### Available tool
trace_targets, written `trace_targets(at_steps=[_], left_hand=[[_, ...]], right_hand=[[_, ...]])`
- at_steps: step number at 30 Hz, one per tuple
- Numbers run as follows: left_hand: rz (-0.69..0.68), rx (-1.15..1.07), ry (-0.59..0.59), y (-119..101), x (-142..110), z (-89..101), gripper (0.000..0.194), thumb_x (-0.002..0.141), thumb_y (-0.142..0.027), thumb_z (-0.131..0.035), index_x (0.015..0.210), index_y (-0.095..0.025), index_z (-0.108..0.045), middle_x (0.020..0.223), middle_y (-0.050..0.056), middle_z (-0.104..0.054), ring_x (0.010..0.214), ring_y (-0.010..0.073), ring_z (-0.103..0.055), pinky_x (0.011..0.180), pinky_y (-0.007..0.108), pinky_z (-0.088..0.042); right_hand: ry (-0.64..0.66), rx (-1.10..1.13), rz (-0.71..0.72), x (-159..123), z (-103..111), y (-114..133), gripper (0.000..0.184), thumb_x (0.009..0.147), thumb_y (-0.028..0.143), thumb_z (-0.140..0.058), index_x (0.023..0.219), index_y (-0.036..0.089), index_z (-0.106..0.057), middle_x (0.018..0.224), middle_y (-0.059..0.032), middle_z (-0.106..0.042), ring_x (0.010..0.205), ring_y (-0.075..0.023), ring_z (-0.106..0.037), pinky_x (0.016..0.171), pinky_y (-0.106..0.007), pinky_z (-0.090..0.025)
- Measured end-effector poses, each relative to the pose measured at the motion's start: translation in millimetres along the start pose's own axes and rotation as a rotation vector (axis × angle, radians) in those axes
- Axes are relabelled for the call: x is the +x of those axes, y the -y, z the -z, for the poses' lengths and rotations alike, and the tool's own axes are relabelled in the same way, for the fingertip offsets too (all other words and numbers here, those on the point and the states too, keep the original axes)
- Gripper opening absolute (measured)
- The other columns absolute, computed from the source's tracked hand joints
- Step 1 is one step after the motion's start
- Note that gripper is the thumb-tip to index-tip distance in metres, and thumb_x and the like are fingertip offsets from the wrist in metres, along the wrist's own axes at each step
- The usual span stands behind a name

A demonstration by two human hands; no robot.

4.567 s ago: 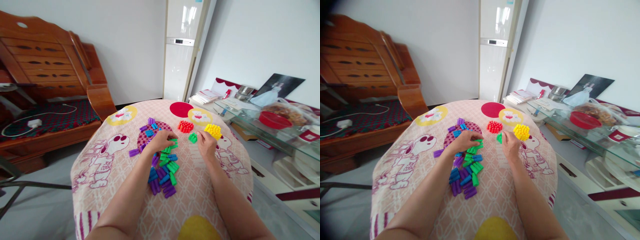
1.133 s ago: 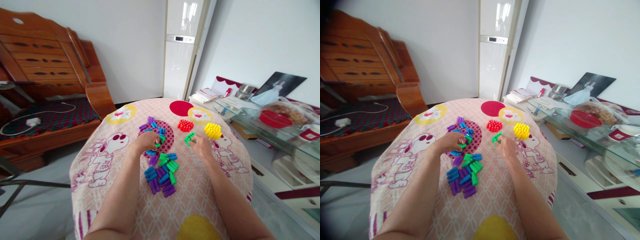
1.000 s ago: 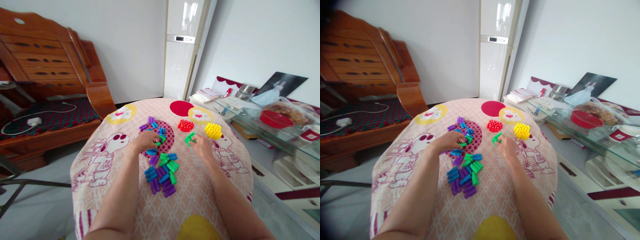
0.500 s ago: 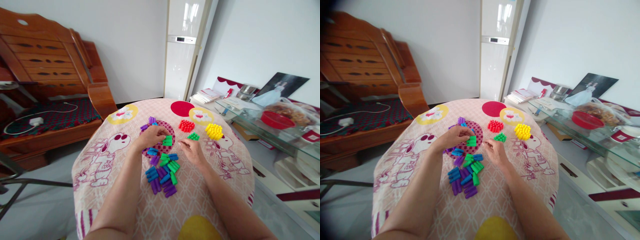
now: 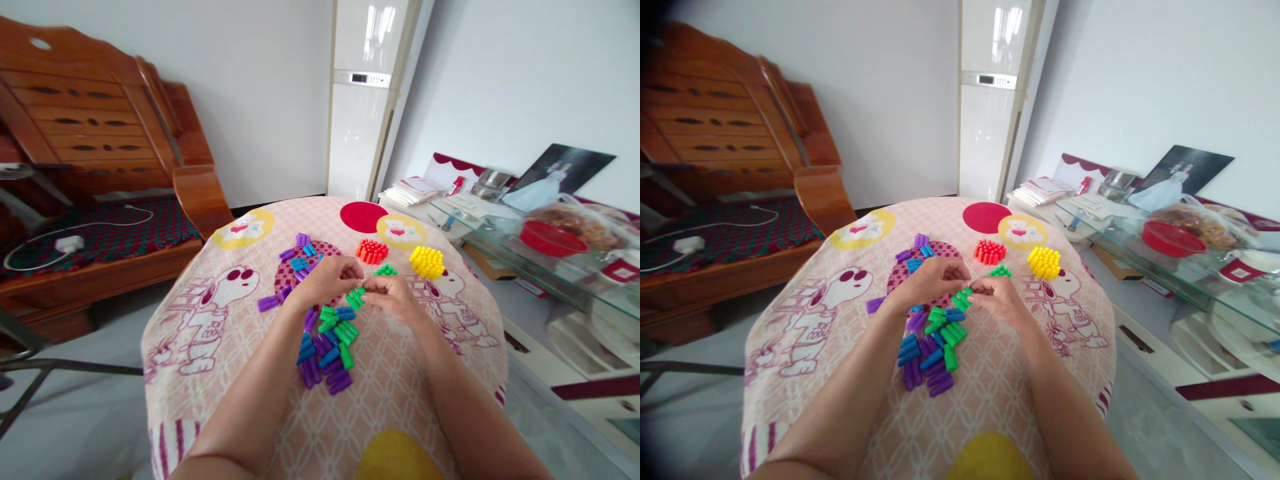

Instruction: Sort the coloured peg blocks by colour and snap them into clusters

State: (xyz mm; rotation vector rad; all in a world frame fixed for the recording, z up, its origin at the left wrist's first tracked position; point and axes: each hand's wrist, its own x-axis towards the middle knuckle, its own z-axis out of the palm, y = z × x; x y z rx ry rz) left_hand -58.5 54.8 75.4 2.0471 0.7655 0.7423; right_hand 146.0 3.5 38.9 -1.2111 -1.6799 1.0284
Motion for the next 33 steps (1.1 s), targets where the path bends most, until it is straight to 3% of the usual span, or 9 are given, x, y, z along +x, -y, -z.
trace_targets(at_steps=[3,8,12,16,20,27,30,33], left_hand=[[-0.002,0.005,-0.113,2,-1,8.7,0.016,0.080,-0.026,-0.063,0.090,-0.014,-0.069,0.082,0.005,-0.073,0.076,0.0162,-0.068,0.069,0.026,-0.054],[0.088,0.021,-0.257,7,-9,31.8,0.020,0.080,-0.030,-0.062,0.090,-0.014,-0.070,0.079,0.005,-0.073,0.070,0.0157,-0.067,0.065,0.027,-0.054],[0.121,0.031,-0.301,10,-14,42.6,0.024,0.078,-0.032,-0.064,0.090,-0.013,-0.071,0.075,0.005,-0.072,0.067,0.0158,-0.066,0.062,0.026,-0.054],[0.149,-0.005,-0.374,18,-18,51.8,0.026,0.076,-0.034,-0.066,0.090,-0.014,-0.070,0.076,0.005,-0.073,0.066,0.0162,-0.067,0.063,0.027,-0.055],[0.184,0.006,-0.445,28,-21,59.5,0.026,0.074,-0.035,-0.066,0.089,-0.014,-0.069,0.075,0.005,-0.072,0.064,0.0165,-0.066,0.061,0.027,-0.054],[0.223,0.263,-0.460,40,-23,62.9,0.022,0.071,-0.025,-0.061,0.089,-0.015,-0.071,0.080,0.004,-0.074,0.076,0.0181,-0.069,0.072,0.027,-0.055],[0.254,0.400,-0.439,42,-23,60.7,0.023,0.073,-0.019,-0.058,0.090,-0.017,-0.073,0.083,0.004,-0.076,0.080,0.0186,-0.070,0.079,0.028,-0.054],[0.241,0.493,-0.313,43,-18,51.3,0.026,0.074,-0.016,-0.058,0.094,-0.018,-0.075,0.093,0.005,-0.077,0.088,0.0202,-0.070,0.084,0.030,-0.053]], right_hand=[[-0.096,0.068,-0.037,-2,26,-2,0.030,0.073,0.039,-0.073,0.092,0.017,-0.071,0.073,-0.0032,-0.073,0.060,-0.0175,-0.066,0.053,-0.027,-0.051],[-0.380,0.013,-0.008,-2,67,-22,0.026,0.064,0.037,-0.077,0.082,0.018,-0.074,0.076,-0.0041,-0.074,0.068,-0.0203,-0.068,0.065,-0.032,-0.056],[-0.342,-0.127,-0.039,-6,86,-40,0.023,0.064,0.035,-0.076,0.080,0.018,-0.077,0.071,-0.0017,-0.071,0.064,-0.0179,-0.064,0.060,-0.029,-0.051],[-0.213,-0.202,-0.109,-7,89,-50,0.025,0.069,0.035,-0.070,0.081,0.015,-0.077,0.065,0.0007,-0.065,0.058,-0.0143,-0.057,0.050,-0.023,-0.043],[-0.189,-0.243,-0.128,-4,82,-55,0.026,0.069,0.035,-0.068,0.083,0.014,-0.077,0.064,0.0004,-0.066,0.055,-0.0130,-0.055,0.048,-0.022,-0.040],[-0.213,-0.225,-0.136,1,79,-60,0.029,0.062,0.031,-0.066,0.085,0.015,-0.073,0.074,-0.0049,-0.074,0.065,-0.0179,-0.064,0.058,-0.027,-0.048],[-0.321,-0.240,-0.121,2,82,-64,0.023,0.060,0.028,-0.063,0.078,0.017,-0.070,0.070,-0.0040,-0.072,0.063,-0.0182,-0.065,0.059,-0.028,-0.050],[-0.501,-0.264,-0.116,2,82,-66,0.016,0.061,0.029,-0.061,0.071,0.018,-0.067,0.061,-0.0029,-0.068,0.055,-0.0185,-0.062,0.054,-0.029,-0.050]])
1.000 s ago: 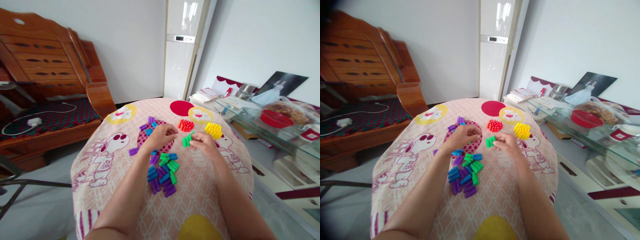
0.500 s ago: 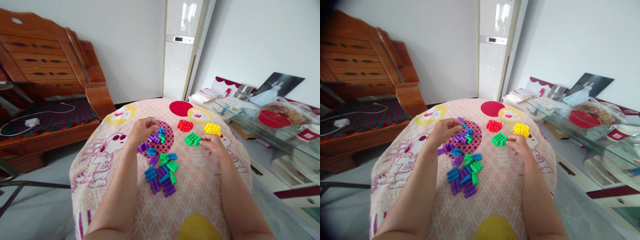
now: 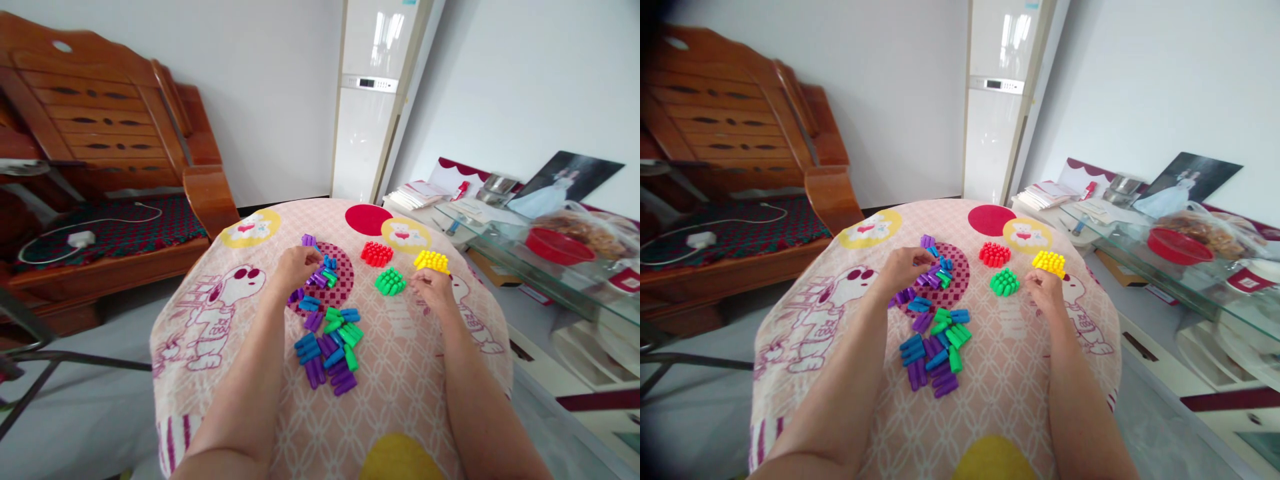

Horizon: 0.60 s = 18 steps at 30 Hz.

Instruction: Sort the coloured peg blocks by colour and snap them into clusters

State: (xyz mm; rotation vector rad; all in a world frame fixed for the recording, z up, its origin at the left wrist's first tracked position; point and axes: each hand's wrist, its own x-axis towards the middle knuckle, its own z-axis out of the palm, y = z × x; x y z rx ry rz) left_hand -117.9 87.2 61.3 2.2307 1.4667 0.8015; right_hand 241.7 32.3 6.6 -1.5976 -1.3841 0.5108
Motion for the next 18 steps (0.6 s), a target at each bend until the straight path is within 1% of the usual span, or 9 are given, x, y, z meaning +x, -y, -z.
trace_targets(at_steps=[3,5,7,10,12,14,18], left_hand=[[-0.088,0.127,0.136,-7,1,-15.7,0.029,0.074,-0.013,-0.061,0.097,-0.019,-0.076,0.106,0.007,-0.075,0.100,0.0236,-0.068,0.094,0.034,-0.051],[-0.102,0.208,0.182,-10,1,-26.0,0.031,0.072,-0.010,-0.061,0.098,-0.019,-0.076,0.108,0.008,-0.074,0.106,0.0249,-0.066,0.098,0.035,-0.048],[-0.095,0.250,0.184,-11,1,-33.1,0.031,0.071,-0.007,-0.060,0.096,-0.019,-0.075,0.106,0.008,-0.073,0.107,0.0246,-0.065,0.098,0.035,-0.048],[-0.098,0.241,0.153,-12,0,-35.1,0.021,0.073,-0.011,-0.062,0.091,-0.018,-0.072,0.102,0.008,-0.073,0.102,0.0243,-0.066,0.093,0.035,-0.049],[-0.090,0.180,0.139,-15,1,-32.8,0.013,0.075,-0.017,-0.065,0.087,-0.017,-0.071,0.096,0.008,-0.073,0.095,0.0242,-0.067,0.088,0.035,-0.051],[-0.080,0.053,0.123,-21,2,-31.0,0.011,0.076,-0.020,-0.065,0.085,-0.016,-0.070,0.090,0.007,-0.073,0.086,0.0226,-0.067,0.082,0.034,-0.052],[-0.106,-0.299,0.075,-37,3,-36.5,0.017,0.076,-0.017,-0.063,0.093,-0.015,-0.068,0.082,0.005,-0.072,0.078,0.0175,-0.068,0.072,0.028,-0.052]], right_hand=[[-0.091,0.018,0.014,-2,-2,3,0.014,0.063,0.031,-0.060,0.067,0.019,-0.066,0.058,-0.0019,-0.065,0.050,-0.0181,-0.060,0.051,-0.029,-0.049],[-0.118,0.023,0.026,-4,-4,6,0.014,0.064,0.031,-0.059,0.067,0.020,-0.066,0.060,-0.0022,-0.067,0.050,-0.0178,-0.060,0.052,-0.030,-0.049],[-0.140,0.015,0.029,-5,-6,9,0.015,0.065,0.031,-0.058,0.069,0.019,-0.067,0.062,-0.0023,-0.068,0.049,-0.0178,-0.060,0.052,-0.030,-0.049],[-0.173,0.007,0.066,-8,-10,17,0.019,0.067,0.031,-0.059,0.075,0.018,-0.070,0.064,-0.0029,-0.069,0.053,-0.0188,-0.061,0.054,-0.031,-0.050],[-0.182,0.027,0.115,-12,-15,25,0.022,0.069,0.032,-0.060,0.079,0.017,-0.072,0.070,-0.0042,-0.071,0.058,-0.0197,-0.063,0.057,-0.031,-0.051],[-0.149,0.069,0.161,-18,-21,37,0.023,0.072,0.033,-0.061,0.083,0.016,-0.073,0.075,-0.0050,-0.073,0.062,-0.0194,-0.065,0.059,-0.030,-0.052],[0.033,0.145,0.182,-34,-39,61,0.025,0.078,0.038,-0.063,0.087,0.017,-0.073,0.072,-0.0030,-0.071,0.058,-0.0166,-0.063,0.055,-0.027,-0.051]])
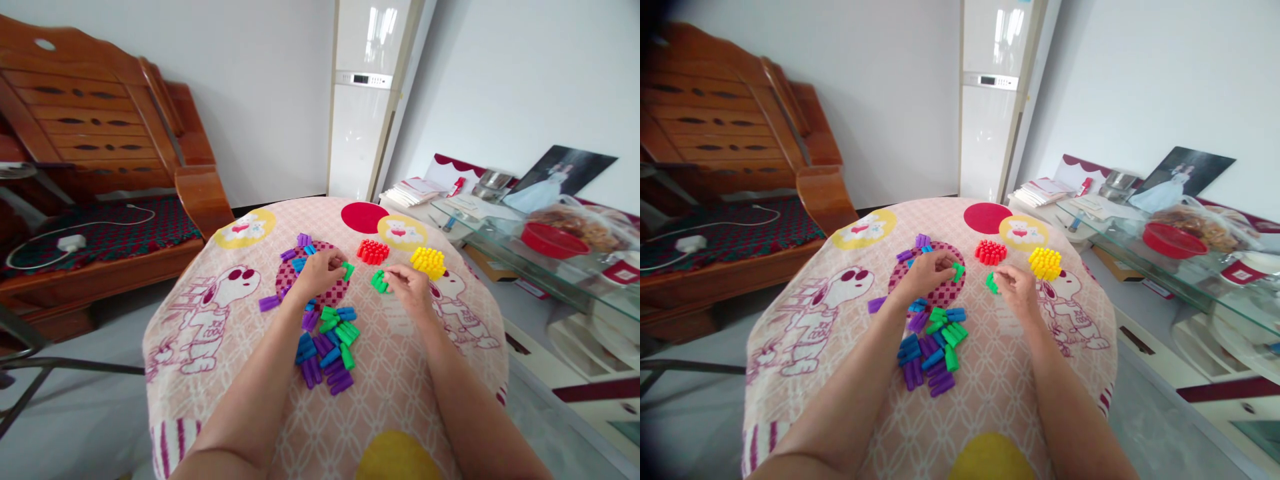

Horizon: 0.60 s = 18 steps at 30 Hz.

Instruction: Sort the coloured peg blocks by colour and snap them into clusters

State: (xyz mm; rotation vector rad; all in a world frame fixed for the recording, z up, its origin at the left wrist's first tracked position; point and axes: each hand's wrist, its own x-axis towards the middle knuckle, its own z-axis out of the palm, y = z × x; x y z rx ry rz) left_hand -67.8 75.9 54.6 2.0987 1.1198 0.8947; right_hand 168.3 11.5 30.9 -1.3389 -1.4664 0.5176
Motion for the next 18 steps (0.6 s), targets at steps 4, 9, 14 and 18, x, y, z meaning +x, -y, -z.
trace_targets(at_steps=[4,9,14,18], left_hand=[[-0.014,-0.322,0.028,-7,2,-14.9,0.019,0.074,-0.017,-0.062,0.093,-0.014,-0.064,0.078,0.004,-0.071,0.068,0.0140,-0.067,0.064,0.024,-0.052],[-0.026,-0.565,0.100,-9,2,-23.8,0.019,0.069,-0.016,-0.068,0.085,-0.014,-0.058,0.075,0.002,-0.069,0.066,0.0121,-0.066,0.061,0.022,-0.053],[-0.029,-0.536,0.101,-11,1,-28.3,0.020,0.067,-0.016,-0.071,0.082,-0.015,-0.058,0.074,0.002,-0.070,0.066,0.0123,-0.066,0.062,0.022,-0.053],[-0.056,-0.438,0.094,-10,2,-24.8,0.015,0.071,-0.018,-0.069,0.084,-0.015,-0.063,0.079,0.003,-0.072,0.071,0.0138,-0.068,0.067,0.024,-0.054]], right_hand=[[0.117,0.079,-0.011,-7,-20,10,0.030,0.078,0.042,-0.067,0.093,0.017,-0.073,0.075,-0.0040,-0.072,0.058,-0.0164,-0.064,0.051,-0.026,-0.050],[0.141,0.174,-0.001,-9,-32,8,0.027,0.079,0.043,-0.067,0.087,0.017,-0.071,0.071,-0.0025,-0.070,0.053,-0.0154,-0.061,0.049,-0.026,-0.051],[0.045,0.300,-0.006,-8,-34,11,0.029,0.079,0.046,-0.070,0.090,0.020,-0.068,0.079,-0.0037,-0.073,0.067,-0.0201,-0.068,0.057,-0.031,-0.058],[-0.035,0.288,-0.024,-5,-26,11,0.029,0.080,0.046,-0.070,0.092,0.020,-0.068,0.079,-0.0031,-0.073,0.064,-0.0195,-0.069,0.057,-0.031,-0.057]])
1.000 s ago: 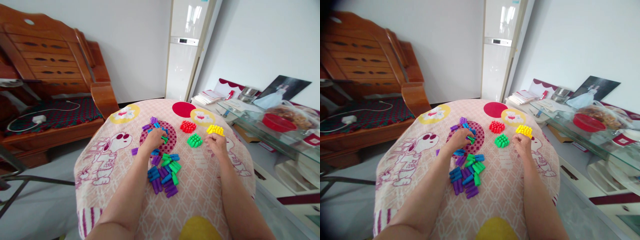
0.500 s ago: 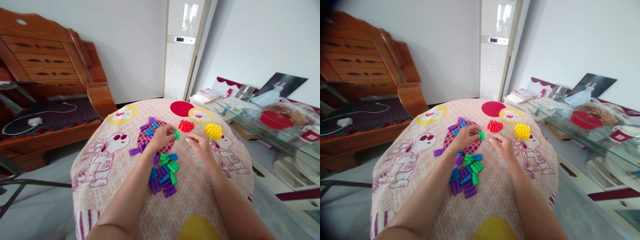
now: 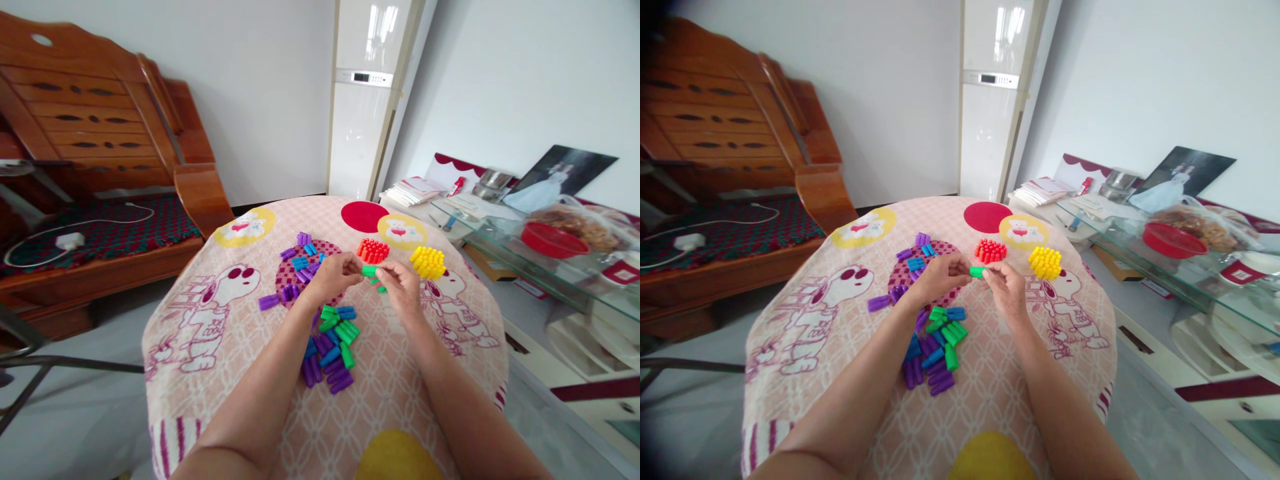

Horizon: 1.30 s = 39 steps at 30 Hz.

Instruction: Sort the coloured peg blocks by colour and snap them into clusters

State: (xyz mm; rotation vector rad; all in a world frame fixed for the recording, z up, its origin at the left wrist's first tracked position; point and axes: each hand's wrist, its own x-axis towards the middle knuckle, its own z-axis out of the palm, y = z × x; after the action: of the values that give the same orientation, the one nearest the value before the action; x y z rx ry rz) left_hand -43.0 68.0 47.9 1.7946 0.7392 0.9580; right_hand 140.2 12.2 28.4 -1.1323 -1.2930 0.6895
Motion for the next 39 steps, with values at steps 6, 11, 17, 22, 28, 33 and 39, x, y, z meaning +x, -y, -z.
trace_targets(at_steps=[6,11,17,22,28,33,39], left_hand=[[0.010,0.083,-0.180,4,-2,25.1,0.020,0.076,-0.023,-0.066,0.094,-0.014,-0.068,0.084,0.007,-0.074,0.075,0.0179,-0.070,0.070,0.029,-0.057],[0.059,0.033,-0.244,4,-6,42.4,0.022,0.075,-0.028,-0.067,0.092,-0.015,-0.068,0.077,0.005,-0.072,0.068,0.0177,-0.069,0.063,0.029,-0.057],[0.090,0.005,-0.310,2,-8,54.3,0.024,0.073,-0.027,-0.069,0.093,-0.014,-0.068,0.075,0.004,-0.071,0.065,0.0166,-0.068,0.063,0.029,-0.057],[0.089,-0.002,-0.315,4,-8,54.3,0.023,0.074,-0.026,-0.068,0.094,-0.014,-0.067,0.073,0.003,-0.071,0.064,0.0163,-0.068,0.063,0.029,-0.058],[0.088,0.003,-0.337,3,-9,55.9,0.023,0.074,-0.027,-0.067,0.093,-0.014,-0.068,0.075,0.004,-0.071,0.066,0.0165,-0.068,0.064,0.029,-0.058],[0.086,0.048,-0.357,1,-11,61.8,0.025,0.074,-0.029,-0.067,0.094,-0.014,-0.068,0.077,0.004,-0.072,0.067,0.0164,-0.068,0.065,0.029,-0.058],[0.081,0.019,-0.359,0,-13,62.9,0.027,0.074,-0.031,-0.067,0.095,-0.014,-0.068,0.079,0.004,-0.072,0.069,0.0167,-0.069,0.066,0.030,-0.058]], right_hand=[[-0.153,-0.301,0.231,20,27,-4,0.020,0.082,0.036,-0.066,0.092,0.020,-0.072,0.091,-0.0055,-0.074,0.081,-0.0209,-0.070,0.077,-0.035,-0.057],[0.062,-0.653,0.420,48,29,-8,0.017,0.086,0.023,-0.056,0.087,0.019,-0.073,0.094,-0.0105,-0.072,0.095,-0.0247,-0.066,0.090,-0.038,-0.051],[0.306,-0.935,0.356,72,26,-25,0.018,0.083,0.013,-0.056,0.078,0.019,-0.072,0.087,-0.0090,-0.070,0.088,-0.0233,-0.063,0.083,-0.034,-0.047],[0.406,-1.048,0.315,74,27,-31,0.020,0.085,0.012,-0.056,0.077,0.017,-0.073,0.084,-0.0091,-0.071,0.083,-0.0219,-0.063,0.078,-0.031,-0.045],[0.428,-1.060,0.306,70,29,-16,0.027,0.088,0.013,-0.049,0.086,0.015,-0.076,0.087,-0.0120,-0.074,0.085,-0.0240,-0.065,0.079,-0.033,-0.045],[0.378,-0.840,0.439,33,6,13,0.022,0.090,0.016,-0.055,0.099,0.018,-0.075,0.099,-0.0105,-0.074,0.096,-0.0236,-0.065,0.087,-0.033,-0.047],[0.803,-0.645,0.561,-25,-39,21,0.012,0.084,0.025,-0.075,0.094,0.019,-0.074,0.095,-0.0080,-0.073,0.090,-0.0219,-0.065,0.084,-0.034,-0.049]])
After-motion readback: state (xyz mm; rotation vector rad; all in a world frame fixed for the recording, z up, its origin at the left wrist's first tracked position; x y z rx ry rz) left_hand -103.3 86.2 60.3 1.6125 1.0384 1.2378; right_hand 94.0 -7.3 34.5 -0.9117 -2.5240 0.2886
